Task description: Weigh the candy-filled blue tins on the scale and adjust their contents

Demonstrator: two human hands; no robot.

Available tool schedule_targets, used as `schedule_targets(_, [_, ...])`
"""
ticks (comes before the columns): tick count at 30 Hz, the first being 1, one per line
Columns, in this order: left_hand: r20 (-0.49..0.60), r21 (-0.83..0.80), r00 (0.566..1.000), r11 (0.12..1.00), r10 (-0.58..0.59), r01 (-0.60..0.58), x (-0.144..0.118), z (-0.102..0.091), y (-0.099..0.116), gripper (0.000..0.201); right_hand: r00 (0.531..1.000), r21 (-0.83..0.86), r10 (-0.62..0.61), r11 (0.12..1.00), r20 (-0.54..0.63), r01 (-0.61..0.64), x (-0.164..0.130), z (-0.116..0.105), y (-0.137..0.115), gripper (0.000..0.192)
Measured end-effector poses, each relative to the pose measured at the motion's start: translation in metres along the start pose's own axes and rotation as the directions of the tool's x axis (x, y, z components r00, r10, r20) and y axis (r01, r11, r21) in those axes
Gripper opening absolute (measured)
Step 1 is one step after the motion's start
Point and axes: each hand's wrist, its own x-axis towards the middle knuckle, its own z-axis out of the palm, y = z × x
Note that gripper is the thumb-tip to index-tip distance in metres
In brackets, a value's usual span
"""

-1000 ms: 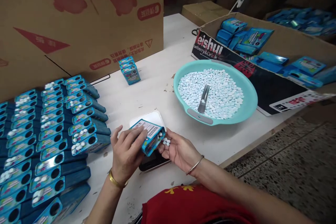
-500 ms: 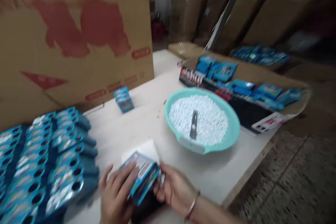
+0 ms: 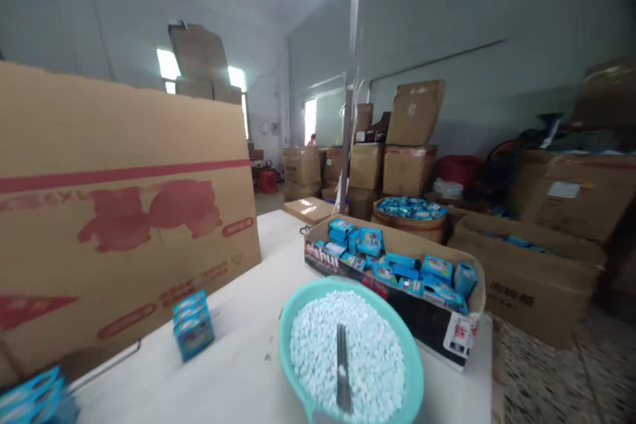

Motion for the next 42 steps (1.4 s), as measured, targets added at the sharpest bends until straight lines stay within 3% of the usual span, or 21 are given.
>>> schedule_targets(3, [0.053,-0.025,0.979,0.979,-0.199,0.201,-0.101,-0.046,0.008,0.069,0.983,0.106,0.169,0.981,-0.069,-0.161,-0.053,-0.001,0.069,0.023])
schedule_targets(4, [0.064,-0.03,0.96,0.961,-0.273,0.275,-0.128,-0.062,0.015,0.065,0.969,0.15,0.224,0.967,-0.1,-0.208,-0.072,-0.001,0.084,0.023])
schedule_targets(6, [0.017,-0.196,0.914,0.895,-0.405,0.4,-0.164,-0.083,0.029,0.059,0.945,0.23,0.271,0.946,-0.184,-0.227,-0.102,-0.005,0.097,0.019])
schedule_targets(8, [-0.062,-0.306,0.843,0.814,-0.535,0.494,-0.183,-0.09,0.034,0.054,0.928,0.263,0.298,0.935,-0.225,-0.236,-0.115,-0.011,0.096,0.019])
schedule_targets(10, [-0.112,-0.378,0.741,0.718,-0.662,0.584,-0.196,-0.09,0.031,0.051,0.906,0.249,0.337,0.929,-0.257,-0.275,-0.118,-0.018,0.091,0.018])
schedule_targets(13, [-0.123,-0.437,0.598,0.584,-0.792,0.684,-0.216,-0.087,0.026,0.048,0.894,0.193,0.349,0.933,-0.282,-0.303,-0.121,-0.024,0.087,0.018])
schedule_targets(15, [-0.136,-0.448,0.554,0.55,-0.821,0.704,-0.228,-0.084,0.023,0.046,0.899,0.15,0.33,0.943,-0.288,-0.298,-0.122,-0.023,0.087,0.019])
schedule_targets(17, [-0.148,-0.448,0.544,0.546,-0.826,0.708,-0.235,-0.083,0.021,0.044,0.905,0.113,0.307,0.951,-0.293,-0.286,-0.122,-0.021,0.088,0.022])
schedule_targets(27, [-0.107,-0.397,0.573,0.563,-0.812,0.725,-0.234,-0.08,0.023,0.036,0.916,-0.053,0.301,0.944,-0.265,-0.325,-0.116,-0.002,0.074,0.034])
schedule_targets(33, [-0.098,-0.363,0.602,0.592,-0.792,0.72,-0.233,-0.081,0.024,0.035,0.954,-0.204,0.265,0.935,-0.14,-0.289,-0.098,0.021,0.057,0.037])
schedule_targets(35, [-0.089,-0.301,0.671,0.662,-0.736,0.686,-0.225,-0.08,0.027,0.036,0.957,-0.193,0.269,0.939,-0.105,-0.285,-0.091,0.028,0.054,0.036])
schedule_targets(39, [-0.013,-0.061,0.898,0.896,-0.44,0.439,-0.194,-0.077,0.038,0.053,0.952,-0.117,0.289,0.947,-0.1,-0.3,-0.084,0.036,0.062,0.039])
schedule_targets(42, [0.148,0.058,0.962,0.973,-0.229,0.222,-0.161,-0.07,0.045,0.064,0.943,-0.093,0.308,0.943,-0.127,-0.32,-0.084,0.037,0.074,0.043])
